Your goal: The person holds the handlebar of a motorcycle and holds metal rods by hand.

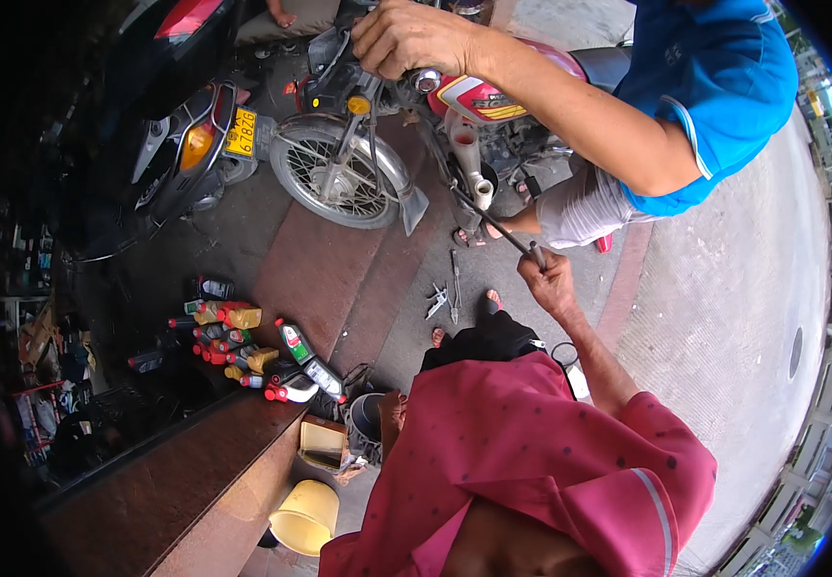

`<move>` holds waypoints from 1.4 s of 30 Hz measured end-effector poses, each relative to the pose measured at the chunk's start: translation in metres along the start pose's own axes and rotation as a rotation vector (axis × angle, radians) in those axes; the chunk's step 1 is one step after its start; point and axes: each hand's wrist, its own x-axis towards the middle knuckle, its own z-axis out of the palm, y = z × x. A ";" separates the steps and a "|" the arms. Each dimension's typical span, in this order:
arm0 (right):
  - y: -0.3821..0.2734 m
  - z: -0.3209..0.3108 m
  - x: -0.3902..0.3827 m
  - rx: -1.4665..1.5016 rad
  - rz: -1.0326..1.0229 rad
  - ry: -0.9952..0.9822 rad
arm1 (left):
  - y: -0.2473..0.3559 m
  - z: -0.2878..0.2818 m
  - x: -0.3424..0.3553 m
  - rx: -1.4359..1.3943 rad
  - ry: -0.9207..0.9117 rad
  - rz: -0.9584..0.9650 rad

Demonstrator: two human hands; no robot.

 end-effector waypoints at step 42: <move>0.104 -0.098 0.000 -0.086 0.080 -0.054 | -0.024 0.108 0.097 1.491 0.394 0.774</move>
